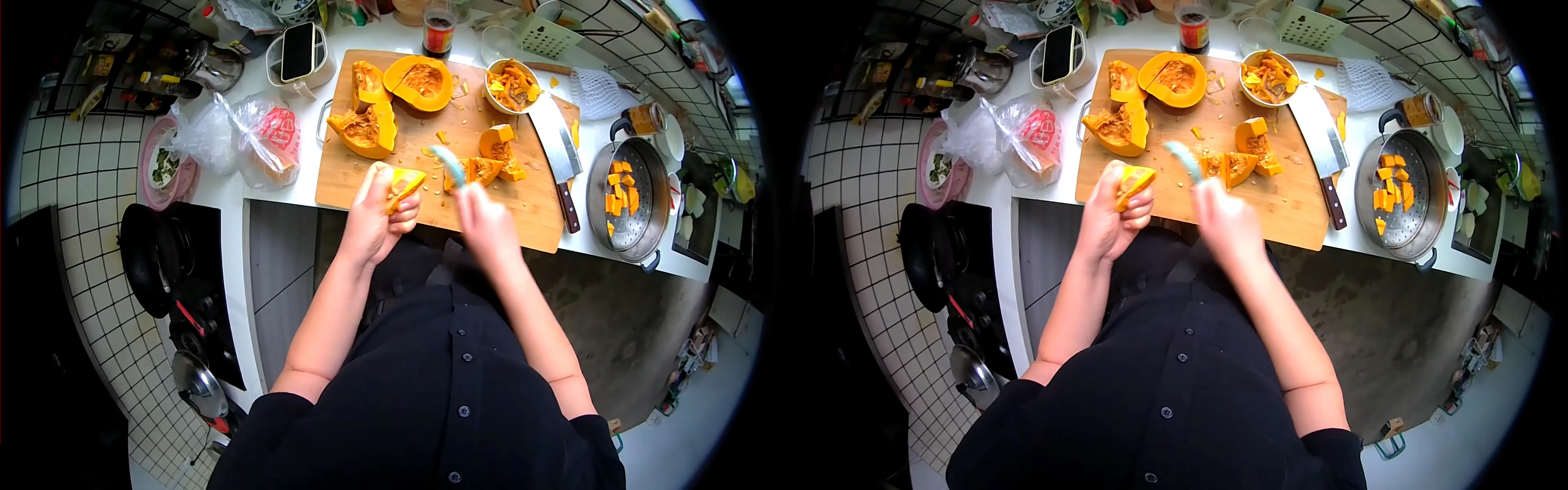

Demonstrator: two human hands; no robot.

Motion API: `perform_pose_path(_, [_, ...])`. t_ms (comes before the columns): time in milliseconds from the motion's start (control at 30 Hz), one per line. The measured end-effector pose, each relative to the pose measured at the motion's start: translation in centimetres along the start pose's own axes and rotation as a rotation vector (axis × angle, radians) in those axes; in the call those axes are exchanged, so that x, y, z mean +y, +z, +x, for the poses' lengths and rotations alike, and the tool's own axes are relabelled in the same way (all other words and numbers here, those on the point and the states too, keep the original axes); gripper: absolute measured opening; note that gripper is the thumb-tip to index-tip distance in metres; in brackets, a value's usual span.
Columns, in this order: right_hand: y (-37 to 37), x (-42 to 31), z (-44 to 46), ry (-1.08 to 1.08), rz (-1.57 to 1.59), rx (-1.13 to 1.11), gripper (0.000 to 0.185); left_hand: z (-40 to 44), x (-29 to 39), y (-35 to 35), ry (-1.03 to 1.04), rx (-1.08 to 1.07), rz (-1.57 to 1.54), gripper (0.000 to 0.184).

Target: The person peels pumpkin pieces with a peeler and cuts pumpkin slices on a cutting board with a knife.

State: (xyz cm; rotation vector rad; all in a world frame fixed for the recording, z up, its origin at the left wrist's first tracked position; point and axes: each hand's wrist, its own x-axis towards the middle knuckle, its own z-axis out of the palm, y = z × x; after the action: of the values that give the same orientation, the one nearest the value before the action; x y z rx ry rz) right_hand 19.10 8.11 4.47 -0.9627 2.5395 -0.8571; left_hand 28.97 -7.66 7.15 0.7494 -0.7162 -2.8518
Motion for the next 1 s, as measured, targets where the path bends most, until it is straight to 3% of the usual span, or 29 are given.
perform_pose_path(67, [-0.3, 3.2, 0.5, 0.154, 0.039, 0.029, 0.021, -1.0, 1.3, 1.7, 0.092, 0.016, 0.092, 0.015])
perform_pose_path(200, [-1.5, 1.1, 0.5, 0.168, 0.200, -0.010, 0.023, -0.3, 2.0, 1.5, 0.191, 0.141, 0.369, 0.016])
perform_pose_path(433, [-2.0, -3.4, 0.2, -0.092, 0.279, -0.063, 0.022, 0.9, 0.5, 2.5, 0.206, 0.323, 0.537, 0.021])
perform_pose_path(767, [-1.4, -4.1, -0.3, -0.180, 0.037, -0.016, 0.022, 0.9, -0.5, 0.8, 0.233, 0.061, 0.349, 0.020])
perform_pose_path(867, [-1.2, -3.8, -0.3, -0.183, 0.011, 0.022, 0.022, 0.7, -0.4, 0.9, 0.178, 0.108, 0.364, 0.017])
perform_pose_path(967, [1.1, 2.2, 0.7, -0.053, 0.011, 0.044, 0.022, -0.2, 0.3, 1.0, 0.222, 0.055, 0.316, 0.016])
perform_pose_path(1000, [0.8, 3.7, 1.1, 0.236, 0.063, -0.002, 0.025, -0.8, 0.9, 1.9, 0.285, 0.065, 0.340, 0.015])
